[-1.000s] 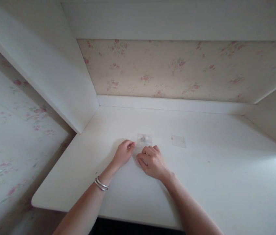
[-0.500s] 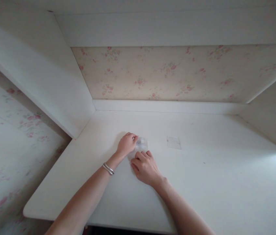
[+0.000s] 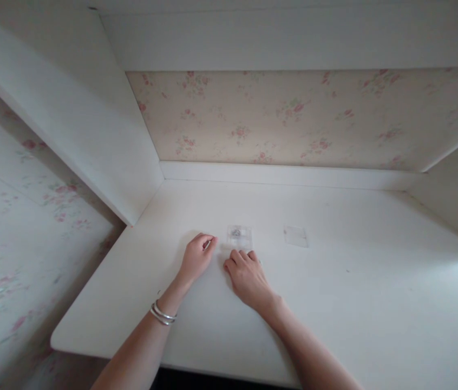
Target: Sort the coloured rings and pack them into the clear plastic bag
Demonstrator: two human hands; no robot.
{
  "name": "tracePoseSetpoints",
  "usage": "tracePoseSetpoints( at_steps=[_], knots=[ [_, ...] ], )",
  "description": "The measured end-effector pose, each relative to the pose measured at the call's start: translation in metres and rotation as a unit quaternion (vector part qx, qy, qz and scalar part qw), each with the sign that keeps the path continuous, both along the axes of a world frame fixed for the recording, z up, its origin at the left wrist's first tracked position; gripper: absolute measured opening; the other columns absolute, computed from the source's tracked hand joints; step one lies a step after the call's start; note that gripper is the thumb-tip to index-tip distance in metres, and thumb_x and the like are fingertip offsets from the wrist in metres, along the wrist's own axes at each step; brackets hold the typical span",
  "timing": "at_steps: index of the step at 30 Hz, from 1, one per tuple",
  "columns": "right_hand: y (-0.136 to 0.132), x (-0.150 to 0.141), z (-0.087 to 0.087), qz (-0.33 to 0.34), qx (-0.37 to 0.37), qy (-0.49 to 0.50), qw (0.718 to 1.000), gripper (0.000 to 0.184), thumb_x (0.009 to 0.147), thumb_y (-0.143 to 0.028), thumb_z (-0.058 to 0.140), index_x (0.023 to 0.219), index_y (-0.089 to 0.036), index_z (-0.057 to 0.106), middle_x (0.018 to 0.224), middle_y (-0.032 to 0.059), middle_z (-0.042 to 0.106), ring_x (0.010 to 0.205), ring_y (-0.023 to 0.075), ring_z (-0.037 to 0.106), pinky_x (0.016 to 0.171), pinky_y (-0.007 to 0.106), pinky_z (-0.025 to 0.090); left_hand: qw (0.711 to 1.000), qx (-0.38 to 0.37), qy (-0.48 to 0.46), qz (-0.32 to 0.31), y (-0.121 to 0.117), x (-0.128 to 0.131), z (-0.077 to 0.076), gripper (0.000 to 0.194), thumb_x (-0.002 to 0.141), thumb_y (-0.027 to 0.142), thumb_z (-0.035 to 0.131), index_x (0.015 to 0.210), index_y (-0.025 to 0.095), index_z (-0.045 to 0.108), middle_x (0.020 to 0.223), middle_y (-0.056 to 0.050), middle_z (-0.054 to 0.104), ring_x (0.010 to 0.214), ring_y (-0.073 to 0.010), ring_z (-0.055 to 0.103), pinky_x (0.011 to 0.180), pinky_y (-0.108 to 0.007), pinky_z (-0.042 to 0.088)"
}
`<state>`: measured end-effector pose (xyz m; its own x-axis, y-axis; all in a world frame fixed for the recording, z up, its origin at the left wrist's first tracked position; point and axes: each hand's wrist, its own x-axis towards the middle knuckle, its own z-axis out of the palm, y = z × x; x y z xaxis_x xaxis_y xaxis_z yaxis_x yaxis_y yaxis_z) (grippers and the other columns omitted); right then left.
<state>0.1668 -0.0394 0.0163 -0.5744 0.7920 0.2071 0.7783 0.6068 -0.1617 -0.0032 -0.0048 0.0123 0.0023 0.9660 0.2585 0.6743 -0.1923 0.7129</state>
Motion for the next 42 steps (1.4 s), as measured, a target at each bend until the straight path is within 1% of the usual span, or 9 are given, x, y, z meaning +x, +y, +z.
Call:
tracePoseSetpoints(
  at_steps=[4,10,14,19,23,28,34,37,42],
  knots=[
    [0.005,0.002,0.001,-0.002,-0.001,0.052,0.999,0.018,0.093,-0.021,0.042,0.090,-0.020,0.060,0.088,0.0044,0.056,0.083,0.0171,0.049,0.072,0.032,0.027,1.000,0.006,-0.005,-0.018,-0.003,0.002,0.001,0.030,0.090,0.037,0.043,0.082,0.017,0.063,0.076,-0.002,0.060,0.068,-0.0126,0.052,0.065,-0.024,0.039],
    [0.036,0.018,-0.005,-0.129,0.034,0.208,0.969,0.019,0.093,-0.025,0.041,0.094,-0.021,0.060,0.091,0.0046,0.057,0.085,0.0161,0.052,0.074,0.030,0.031,0.999,-0.003,-0.022,-0.044,-0.003,0.004,-0.001,0.028,0.090,0.035,0.043,0.083,0.017,0.064,0.075,-0.001,0.059,0.068,-0.0124,0.052,0.065,-0.024,0.039],
    [0.054,0.020,-0.008,-0.156,0.063,0.222,0.960,0.020,0.093,-0.027,0.043,0.093,-0.021,0.061,0.089,0.0044,0.057,0.084,0.0164,0.053,0.074,0.031,0.033,0.998,0.001,-0.023,-0.064,-0.005,0.006,-0.003,0.027,0.090,0.035,0.044,0.083,0.018,0.064,0.074,-0.001,0.057,0.068,-0.0125,0.051,0.064,-0.024,0.038],
    [0.064,0.013,-0.008,-0.159,0.049,0.199,0.966,0.021,0.092,-0.027,0.043,0.092,-0.022,0.063,0.089,0.0045,0.058,0.084,0.0169,0.054,0.072,0.031,0.033,0.996,0.001,-0.011,-0.086,-0.007,0.008,-0.004,0.027,0.089,0.034,0.044,0.081,0.018,0.064,0.072,-0.001,0.056,0.067,-0.0130,0.050,0.062,-0.024,0.037],
    [0.062,0.019,-0.008,-0.169,0.059,0.222,0.958,0.023,0.092,-0.029,0.042,0.092,-0.023,0.064,0.087,0.0044,0.059,0.083,0.0167,0.054,0.072,0.031,0.034,0.995,-0.003,-0.004,-0.097,-0.006,0.008,-0.005,0.028,0.089,0.035,0.044,0.080,0.018,0.064,0.071,-0.001,0.055,0.066,-0.0126,0.050,0.062,-0.024,0.037],
    [0.046,0.034,-0.008,-0.181,0.065,0.282,0.940,0.022,0.091,-0.033,0.045,0.090,-0.022,0.065,0.085,0.0030,0.058,0.079,0.0151,0.055,0.074,0.030,0.037,0.993,-0.016,0.006,-0.121,-0.008,0.009,-0.003,0.029,0.090,0.035,0.044,0.078,0.019,0.065,0.070,-0.001,0.055,0.066,-0.0119,0.051,0.062,-0.023,0.038],
    [0.030,0.040,-0.012,-0.170,0.048,0.299,0.938,0.023,0.090,-0.034,0.047,0.086,-0.022,0.066,0.080,0.0018,0.058,0.075,0.0135,0.054,0.073,0.029,0.038,0.984,-0.036,0.019,-0.172,-0.013,0.012,-0.001,0.021,0.088,0.032,0.048,0.089,0.021,0.066,0.083,-0.001,0.059,0.064,-0.0099,0.052,0.064,-0.022,0.042],
    [0.028,0.038,-0.014,-0.162,0.052,0.290,0.942,0.023,0.090,-0.033,0.047,0.086,-0.022,0.067,0.079,0.0017,0.058,0.074,0.0132,0.054,0.074,0.029,0.037,0.980,-0.040,0.041,-0.192,-0.016,0.013,-0.002,0.021,0.087,0.032,0.049,0.091,0.023,0.066,0.085,-0.001,0.060,0.064,-0.0098,0.054,0.064,-0.022,0.043],
    [0.029,0.038,-0.014,-0.166,0.055,0.280,0.944,0.022,0.090,-0.031,0.048,0.087,-0.022,0.068,0.078,0.0019,0.059,0.073,0.0128,0.055,0.073,0.029,0.035,0.971,-0.022,0.096,-0.220,-0.019,0.015,-0.002,0.021,0.087,0.034,0.050,0.095,0.027,0.067,0.088,-0.001,0.061,0.074,-0.0116,0.058,0.069,-0.022,0.045]
  ],
)
